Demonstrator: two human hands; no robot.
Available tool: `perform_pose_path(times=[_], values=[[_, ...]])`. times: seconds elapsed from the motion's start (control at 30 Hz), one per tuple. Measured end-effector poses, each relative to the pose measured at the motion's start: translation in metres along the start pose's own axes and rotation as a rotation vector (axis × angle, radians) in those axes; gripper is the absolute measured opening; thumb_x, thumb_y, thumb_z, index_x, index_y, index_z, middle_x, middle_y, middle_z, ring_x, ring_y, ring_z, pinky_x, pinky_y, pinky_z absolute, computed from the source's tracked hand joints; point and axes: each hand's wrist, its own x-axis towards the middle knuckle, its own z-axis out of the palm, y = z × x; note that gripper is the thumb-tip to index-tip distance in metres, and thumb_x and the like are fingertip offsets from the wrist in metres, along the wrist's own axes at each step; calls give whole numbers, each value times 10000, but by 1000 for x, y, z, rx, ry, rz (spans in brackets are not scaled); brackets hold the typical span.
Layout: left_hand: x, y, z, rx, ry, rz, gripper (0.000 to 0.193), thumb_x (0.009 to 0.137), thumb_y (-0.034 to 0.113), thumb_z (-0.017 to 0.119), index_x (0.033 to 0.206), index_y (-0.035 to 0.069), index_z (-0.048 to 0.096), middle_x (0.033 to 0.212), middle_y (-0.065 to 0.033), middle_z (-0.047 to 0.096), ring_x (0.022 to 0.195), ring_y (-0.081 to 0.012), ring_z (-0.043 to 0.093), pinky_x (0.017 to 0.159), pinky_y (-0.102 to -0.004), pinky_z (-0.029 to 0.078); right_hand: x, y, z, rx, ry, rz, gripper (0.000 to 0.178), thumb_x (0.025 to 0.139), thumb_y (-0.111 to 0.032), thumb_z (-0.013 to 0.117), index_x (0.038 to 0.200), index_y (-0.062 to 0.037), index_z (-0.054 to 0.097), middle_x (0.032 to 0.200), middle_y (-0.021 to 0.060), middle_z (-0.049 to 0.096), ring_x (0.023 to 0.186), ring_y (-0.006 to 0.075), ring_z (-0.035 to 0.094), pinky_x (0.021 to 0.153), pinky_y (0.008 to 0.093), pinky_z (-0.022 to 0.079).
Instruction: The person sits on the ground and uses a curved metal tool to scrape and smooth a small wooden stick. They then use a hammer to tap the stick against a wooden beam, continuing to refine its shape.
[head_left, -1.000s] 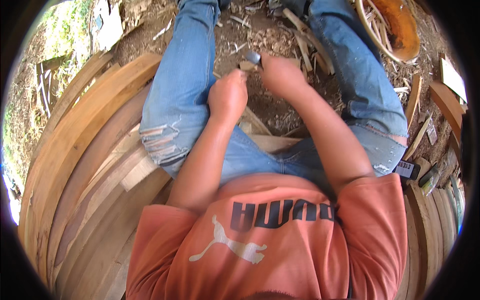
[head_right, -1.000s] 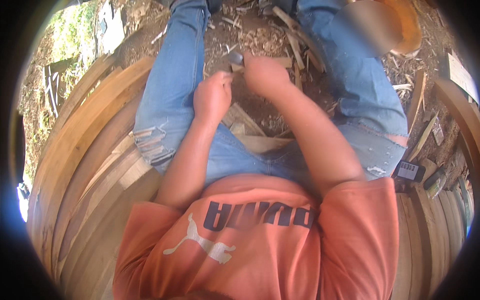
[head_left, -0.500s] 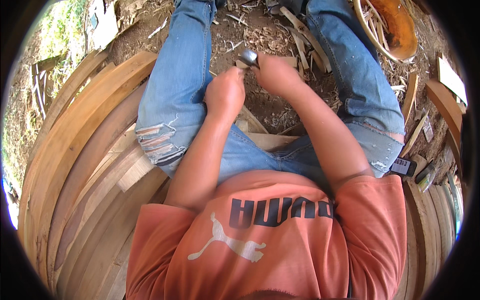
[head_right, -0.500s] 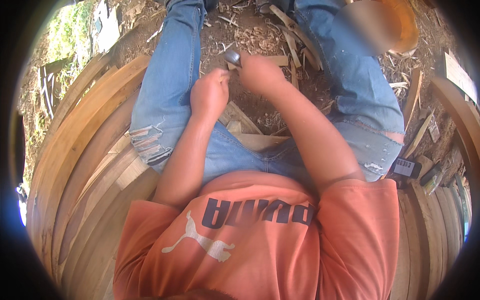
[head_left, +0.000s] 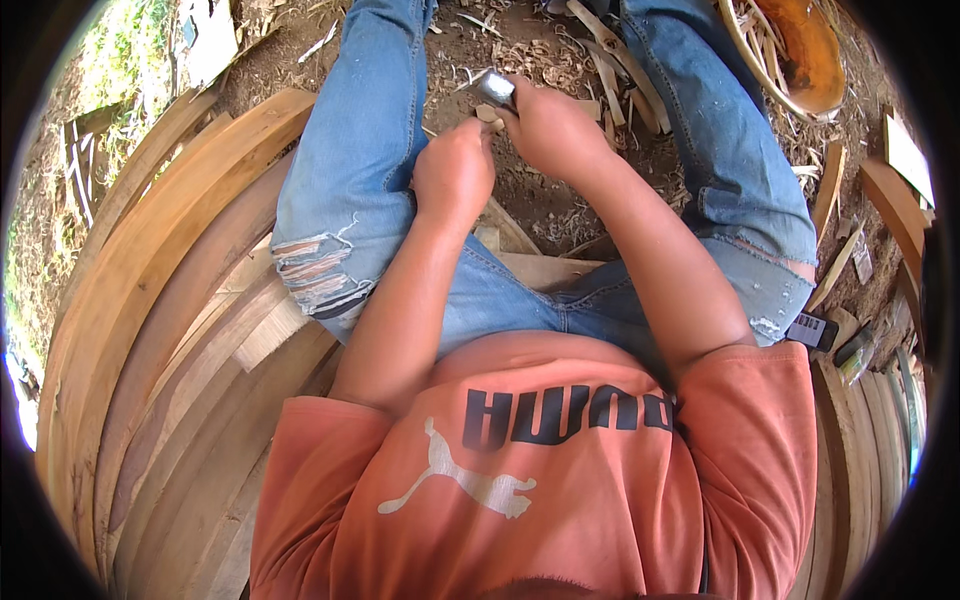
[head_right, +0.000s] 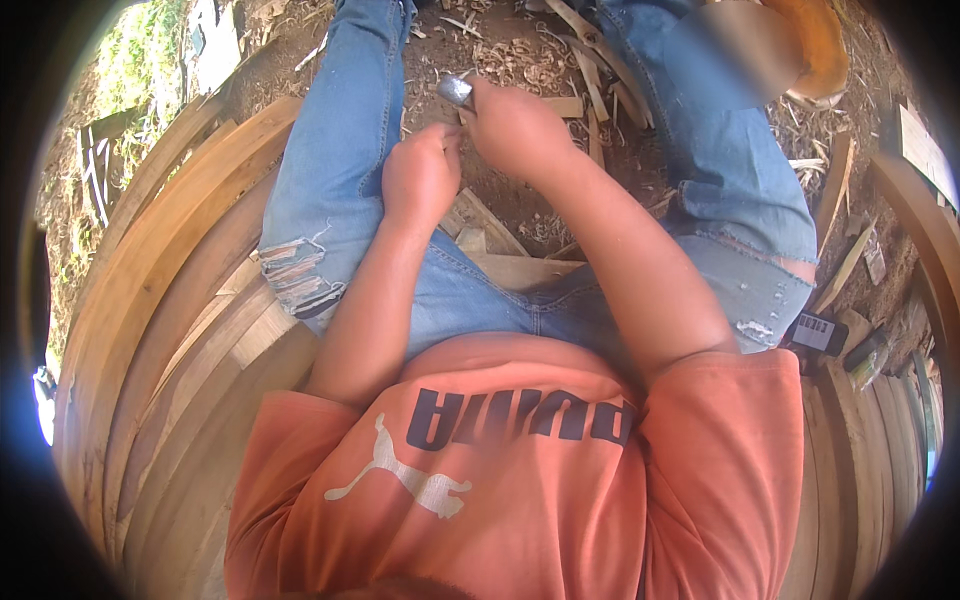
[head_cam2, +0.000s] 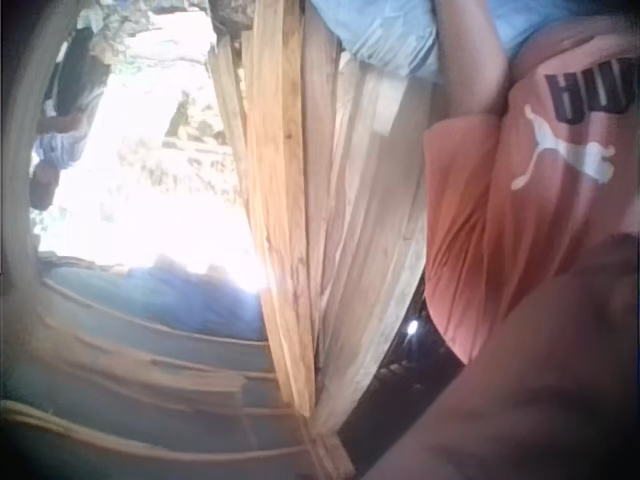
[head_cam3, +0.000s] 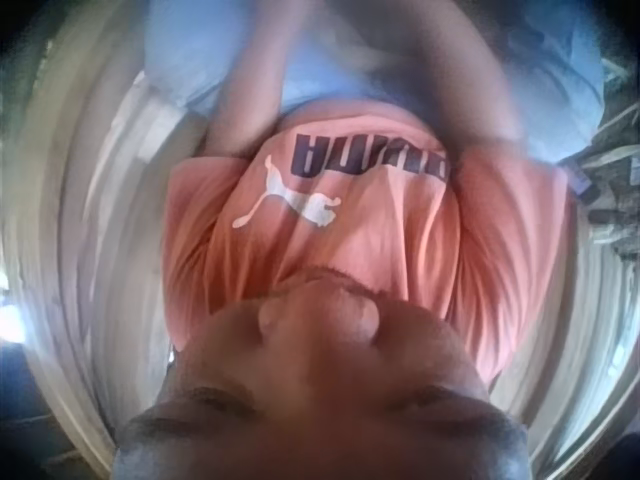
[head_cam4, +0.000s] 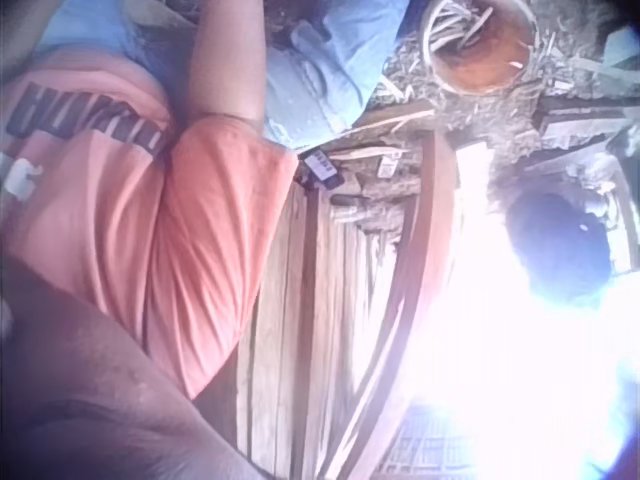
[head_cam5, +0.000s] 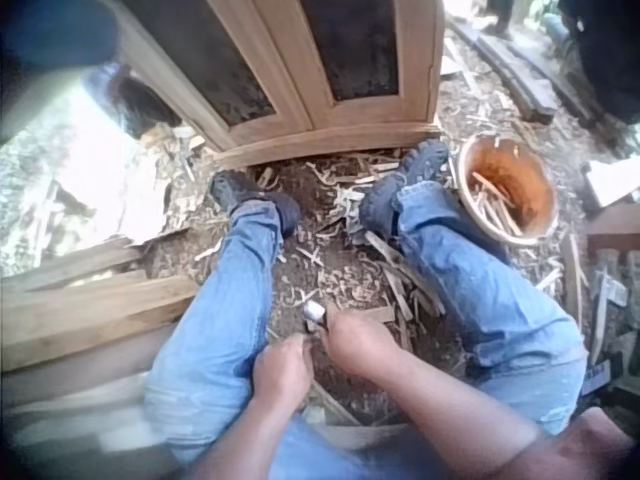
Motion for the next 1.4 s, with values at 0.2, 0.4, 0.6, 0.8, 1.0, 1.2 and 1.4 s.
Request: perform_pose_path(times=[0.2,0.4,0.6,0.8,1.0,1.2,1.4], values=[[-1,-6,2,3,-1,7,130,965,135,728,1067,73,777,945,-192,772,876,-418,739,768,-510,580,18,21,1,-34,81,16,431,1041,-314,628,1376,-45,597,1075,259,758,982,471,726,854,563,572],[-2,-5,5,-9,-22,-8,111,966,136,723,1047,80,772,923,-189,768,870,-422,736,768,-514,577,16,35,22,-63,72,7,312,1039,-290,612,1211,-30,627,1009,254,755,965,456,732,836,580,560],[-10,-8,7,3,-17,17,121,957,129,730,1059,81,775,932,-199,769,873,-422,738,762,-516,578,7,16,11,-120,-45,13,257,1041,-238,572,1214,-53,618,1054,230,763,995,444,737,834,579,563],[-2,-7,6,10,3,22,126,963,137,732,1070,85,775,935,-194,770,865,-414,741,758,-508,583,13,18,5,-67,81,-70,290,1031,-293,635,1190,-52,600,1014,253,750,959,469,722,825,593,559],[1,-2,4,-2,20,34,130,970,142,730,1077,82,773,918,-191,768,846,-413,737,747,-511,577,27,49,20,-61,48,37,317,1043,-288,629,1264,-62,609,1069,243,756,1016,458,723,866,573,560],[-9,-4,8,3,-16,38,146,971,143,733,1096,82,777,939,-186,773,876,-407,741,765,-506,581,20,52,29,-175,-20,11,301,1047,-279,595,1267,-75,611,1012,244,761,970,454,738,808,589,562],[-4,-2,3,-14,-8,44,149,974,148,719,1089,61,758,963,-191,772,910,-401,744,788,-504,580,26,62,29,-80,9,97,255,1057,-234,572,1195,-33,646,1139,230,759,1083,423,730,917,550,564]])
